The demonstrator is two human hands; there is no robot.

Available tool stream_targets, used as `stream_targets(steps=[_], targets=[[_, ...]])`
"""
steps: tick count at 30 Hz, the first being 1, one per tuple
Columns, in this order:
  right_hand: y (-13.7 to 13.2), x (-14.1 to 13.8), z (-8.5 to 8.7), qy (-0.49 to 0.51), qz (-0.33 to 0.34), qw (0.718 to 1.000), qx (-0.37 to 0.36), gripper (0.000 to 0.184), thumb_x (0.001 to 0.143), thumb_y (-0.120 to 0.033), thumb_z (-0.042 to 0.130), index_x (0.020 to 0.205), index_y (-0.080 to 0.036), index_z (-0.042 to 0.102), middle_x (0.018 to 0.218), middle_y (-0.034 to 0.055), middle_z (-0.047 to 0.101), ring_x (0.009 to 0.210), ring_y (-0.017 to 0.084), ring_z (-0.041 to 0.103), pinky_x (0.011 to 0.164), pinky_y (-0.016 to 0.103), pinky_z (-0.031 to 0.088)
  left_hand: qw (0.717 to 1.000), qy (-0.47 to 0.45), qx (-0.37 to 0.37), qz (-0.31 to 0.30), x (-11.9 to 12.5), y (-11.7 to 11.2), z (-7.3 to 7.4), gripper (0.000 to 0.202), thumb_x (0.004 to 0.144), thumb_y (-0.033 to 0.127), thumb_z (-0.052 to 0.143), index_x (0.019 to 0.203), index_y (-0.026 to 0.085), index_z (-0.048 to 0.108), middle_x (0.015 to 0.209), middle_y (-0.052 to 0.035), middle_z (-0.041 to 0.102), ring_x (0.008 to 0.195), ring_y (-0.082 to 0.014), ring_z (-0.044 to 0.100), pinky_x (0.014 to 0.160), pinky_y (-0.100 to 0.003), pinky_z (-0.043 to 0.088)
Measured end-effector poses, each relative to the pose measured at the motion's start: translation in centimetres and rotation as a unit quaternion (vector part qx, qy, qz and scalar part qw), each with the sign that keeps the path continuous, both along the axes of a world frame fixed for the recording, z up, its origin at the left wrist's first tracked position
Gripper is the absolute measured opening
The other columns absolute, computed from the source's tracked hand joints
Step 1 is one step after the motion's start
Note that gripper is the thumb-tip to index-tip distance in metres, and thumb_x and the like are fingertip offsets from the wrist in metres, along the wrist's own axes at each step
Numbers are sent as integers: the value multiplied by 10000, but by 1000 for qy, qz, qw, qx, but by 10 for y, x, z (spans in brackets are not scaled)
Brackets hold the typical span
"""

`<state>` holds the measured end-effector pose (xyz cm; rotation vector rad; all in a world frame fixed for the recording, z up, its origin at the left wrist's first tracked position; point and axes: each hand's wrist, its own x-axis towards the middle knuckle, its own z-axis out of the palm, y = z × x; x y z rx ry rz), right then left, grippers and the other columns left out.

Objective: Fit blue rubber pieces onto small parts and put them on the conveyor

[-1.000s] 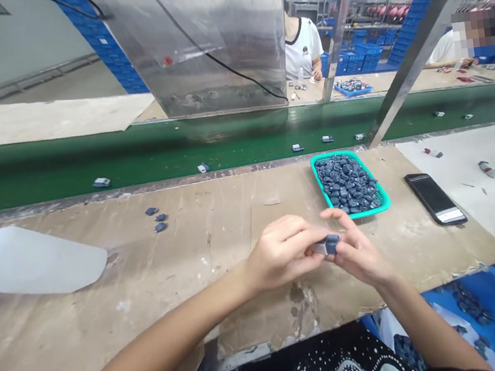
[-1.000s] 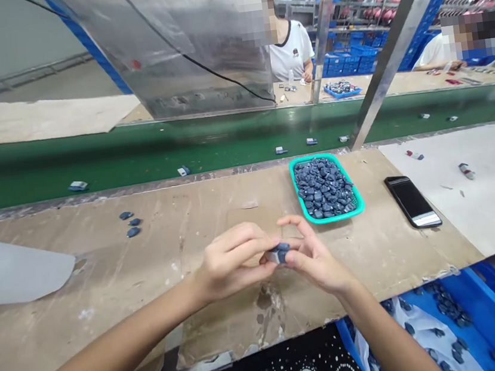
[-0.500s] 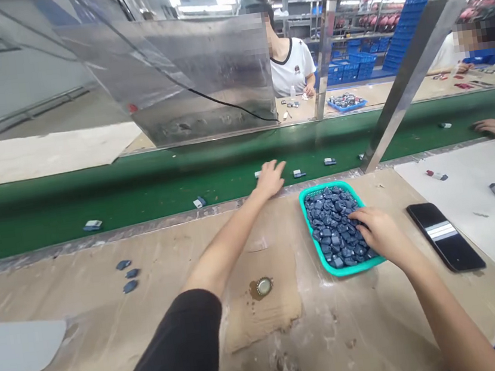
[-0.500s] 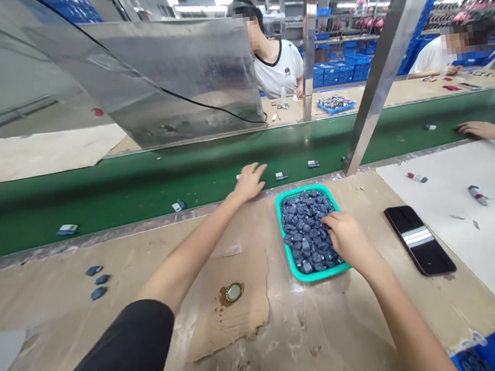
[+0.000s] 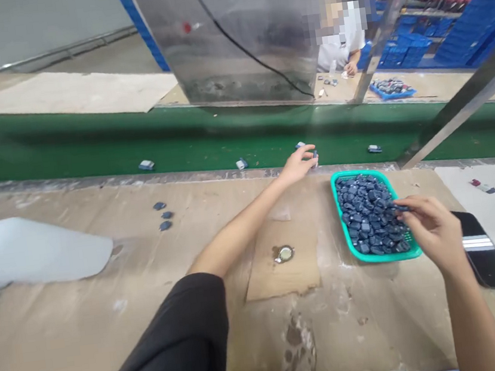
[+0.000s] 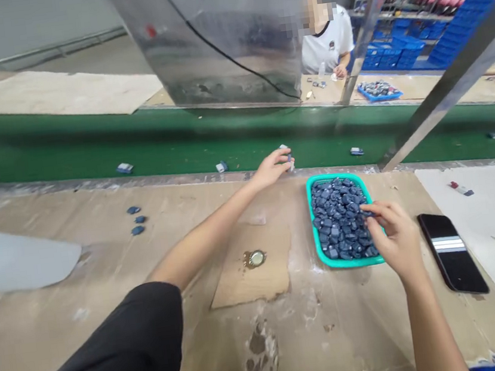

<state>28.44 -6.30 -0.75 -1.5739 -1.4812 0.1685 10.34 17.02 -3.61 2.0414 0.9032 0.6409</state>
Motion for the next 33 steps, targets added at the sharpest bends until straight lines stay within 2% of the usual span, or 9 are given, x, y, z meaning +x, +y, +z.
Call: stream_targets(steps=[2,5,7,10,13,18,25,30,33], targets=[[3,-25,7,94,55,994,8,182,793,-180,535,918,-250,648,930,40,524,689,148,580,620,304,506,989,-88,-115,6,-52,-30,-1,358,833,184,440,1186,129,464,1116,-122,587,934,-137,596,804,-262,473],[11,-78,6,158,167,973,-31,182,802,-153,513,876,-242,654,934,41,507,651,125,570,576,278,501,935,-220,-272,50,-119,-83,-9,313,719,200,603,1021,124,578,1032,-104,633,957,-168,597,872,-311,455],[17,-113,-4,186,231,951,-84,160,800,-156,506,857,-220,641,891,41,510,619,118,555,544,266,491,917,-248,-292,109,-149,-112,-14,330,653,218,665,965,133,601,997,-88,645,948,-176,599,892,-328,446],[24,-144,-26,200,246,933,-171,102,790,-200,527,850,-190,609,792,36,535,610,130,550,516,252,482,906,-258,-271,199,-172,-136,-17,422,616,241,696,1014,150,587,1019,-78,628,912,-177,606,870,-326,461],[30,-151,-41,164,230,933,-224,120,795,-251,537,845,-176,616,807,60,558,661,155,567,521,256,491,891,-280,-273,231,-179,-140,-14,440,640,250,682,1054,149,572,1054,-87,608,901,-179,608,830,-307,482],[36,-150,-43,65,242,941,-227,165,810,-243,515,910,-181,631,889,83,571,702,171,574,590,297,502,853,-323,-363,192,-181,-138,-16,277,724,247,595,971,124,615,982,-83,644,851,-163,618,815,-300,489],[38,-167,-47,-170,242,951,-91,125,812,-133,483,807,-170,602,703,51,588,689,188,528,629,316,455,861,-310,-367,170,-183,-142,-18,339,701,210,633,1035,155,607,919,-56,664,782,-129,618,780,-280,495],[33,-164,-52,-130,243,956,-97,121,800,-133,523,824,-195,624,729,39,619,689,175,542,638,311,450,852,-317,-382,165,-178,-145,-16,259,656,165,675,907,140,613,937,-45,667,806,-108,619,842,-260,465],[32,-162,-49,15,177,978,-113,96,751,-164,611,817,-214,658,745,31,640,695,172,568,654,316,457,839,-324,-405,168,-173,-149,-16,236,648,162,679,870,135,603,905,-46,672,812,-122,624,837,-278,466]])
